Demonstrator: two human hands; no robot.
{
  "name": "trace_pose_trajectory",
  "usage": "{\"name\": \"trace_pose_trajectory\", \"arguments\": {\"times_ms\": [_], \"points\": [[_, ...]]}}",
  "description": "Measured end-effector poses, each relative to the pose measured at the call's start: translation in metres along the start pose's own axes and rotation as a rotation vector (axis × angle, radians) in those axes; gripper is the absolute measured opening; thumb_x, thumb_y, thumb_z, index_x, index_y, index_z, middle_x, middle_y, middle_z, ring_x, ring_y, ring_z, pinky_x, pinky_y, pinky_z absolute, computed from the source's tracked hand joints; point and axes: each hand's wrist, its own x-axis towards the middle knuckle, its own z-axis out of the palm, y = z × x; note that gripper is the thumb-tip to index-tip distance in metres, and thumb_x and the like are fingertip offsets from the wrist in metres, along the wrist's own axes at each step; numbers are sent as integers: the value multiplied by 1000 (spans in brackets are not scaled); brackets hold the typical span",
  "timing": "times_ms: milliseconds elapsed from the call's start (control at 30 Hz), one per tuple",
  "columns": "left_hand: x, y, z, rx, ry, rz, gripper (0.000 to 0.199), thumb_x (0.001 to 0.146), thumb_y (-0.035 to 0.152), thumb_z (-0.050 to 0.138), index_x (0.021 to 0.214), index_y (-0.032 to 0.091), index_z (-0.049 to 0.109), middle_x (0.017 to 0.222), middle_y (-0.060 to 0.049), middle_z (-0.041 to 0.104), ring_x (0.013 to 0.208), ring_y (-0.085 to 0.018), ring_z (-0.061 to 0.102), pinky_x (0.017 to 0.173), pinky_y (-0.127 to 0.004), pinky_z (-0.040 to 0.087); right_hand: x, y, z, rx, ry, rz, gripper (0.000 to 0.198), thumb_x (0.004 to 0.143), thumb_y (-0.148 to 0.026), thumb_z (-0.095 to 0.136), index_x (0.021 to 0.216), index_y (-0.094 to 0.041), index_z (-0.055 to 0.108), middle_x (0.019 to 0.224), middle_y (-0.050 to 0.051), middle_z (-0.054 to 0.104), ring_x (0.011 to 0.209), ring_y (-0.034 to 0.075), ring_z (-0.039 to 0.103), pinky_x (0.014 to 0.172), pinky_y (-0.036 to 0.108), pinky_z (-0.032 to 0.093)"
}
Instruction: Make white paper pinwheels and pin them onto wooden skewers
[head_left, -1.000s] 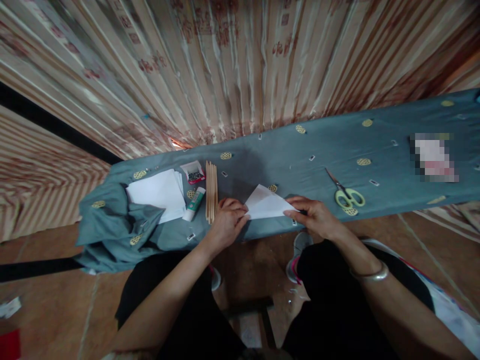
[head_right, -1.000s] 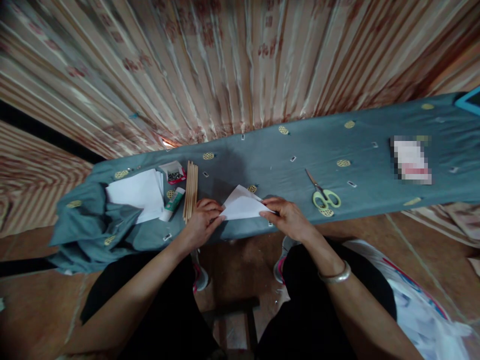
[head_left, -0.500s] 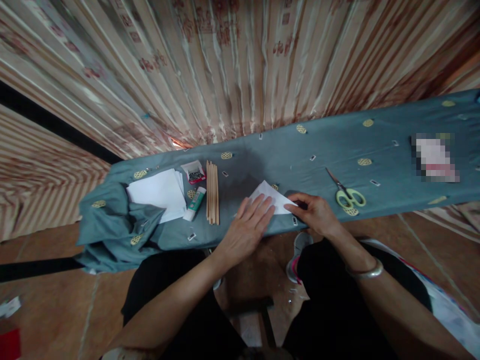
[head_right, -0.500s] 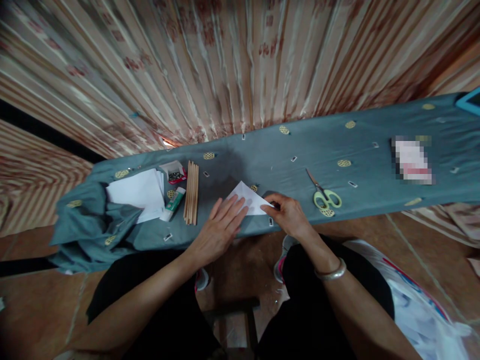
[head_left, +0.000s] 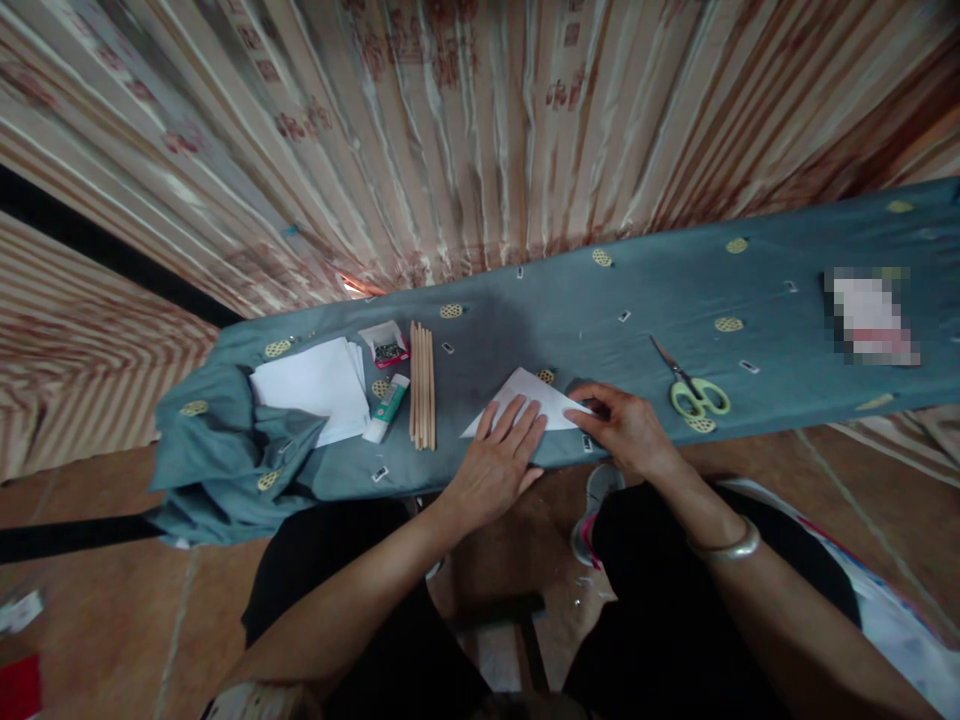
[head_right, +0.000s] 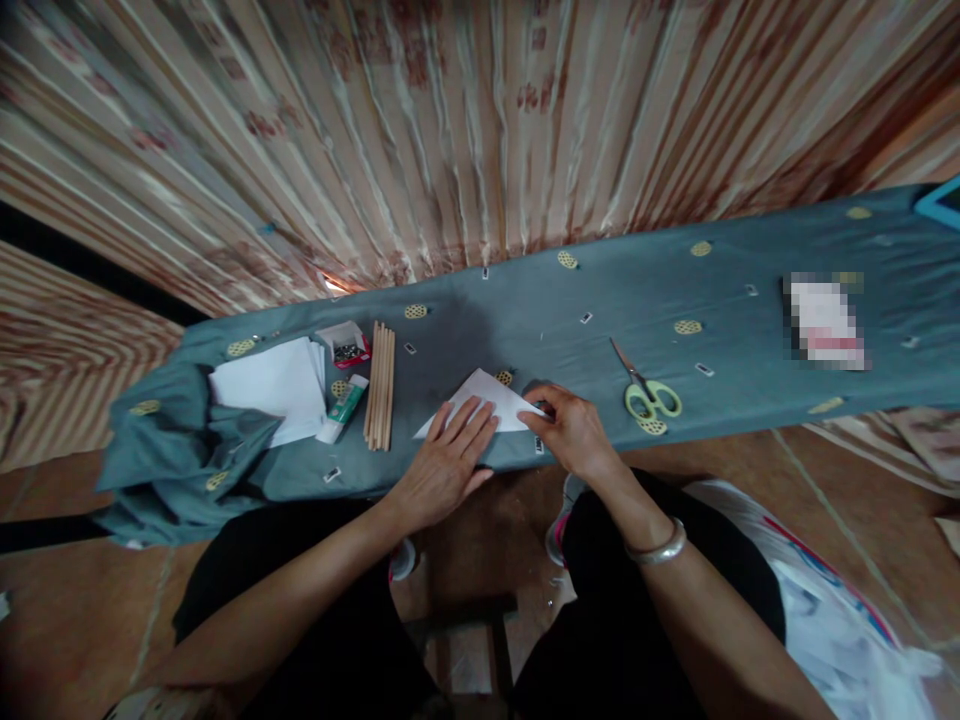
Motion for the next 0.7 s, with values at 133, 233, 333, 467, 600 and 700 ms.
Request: {"name": "trace_pose_trajectory", "arguments": {"times_ms": [133, 233, 333, 467, 600, 700], "points": [[0, 0, -1, -4, -7, -9, 66, 96, 42, 49, 150, 10, 29, 159, -17, 31, 150, -33, 21, 121, -56, 16, 0, 0, 1, -12, 15, -14, 18, 83, -39, 64, 89, -23, 71, 77, 2, 71, 63, 17, 63, 62, 28, 50], [0, 0, -1, -8, -9, -18, 67, 96, 43, 50, 150, 11, 29, 159, -17, 32, 150, -34, 21, 121, -57, 16, 1, 0, 1, -17, 11, -17, 17, 83, -38, 64, 89, -23, 71, 80, 3, 72, 65, 17, 64, 64, 28, 50], [1, 0, 0, -15, -18, -24, 67, 96, 43, 50, 150, 11, 28, 158, -17, 33, 150, -33, 22, 120, -57, 17, 1, 0, 1, -25, 8, -24, 18, 83, -38, 63, 89, -23, 71, 81, 3, 72, 67, 18, 65, 66, 29, 51], [1, 0, 0, -21, -24, -31, 67, 96, 44, 49, 151, 12, 28, 158, -17, 33, 150, -34, 22, 120, -57, 17, 2, 0, 2, -31, 11, -30, 18, 84, -38, 63, 90, -23, 70, 82, 3, 72, 68, 18, 65, 67, 29, 51], [1, 0, 0, -22, -42, -30, 69, 95, 45, 50, 151, 11, 27, 159, -18, 33, 150, -35, 21, 120, -57, 17, 1, 0, 3, -29, 20, -24, 16, 83, -36, 63, 90, -23, 70, 83, 3, 73, 68, 18, 65, 67, 29, 51], [2, 0, 0, -23, -49, -36, 70, 95, 45, 52, 151, 11, 27, 158, -19, 33, 150, -34, 21, 120, -57, 18, 1, 0, 4, -37, 18, -29, 15, 84, -35, 63, 89, -23, 70, 82, 3, 72, 68, 18, 65, 68, 29, 51]]}}
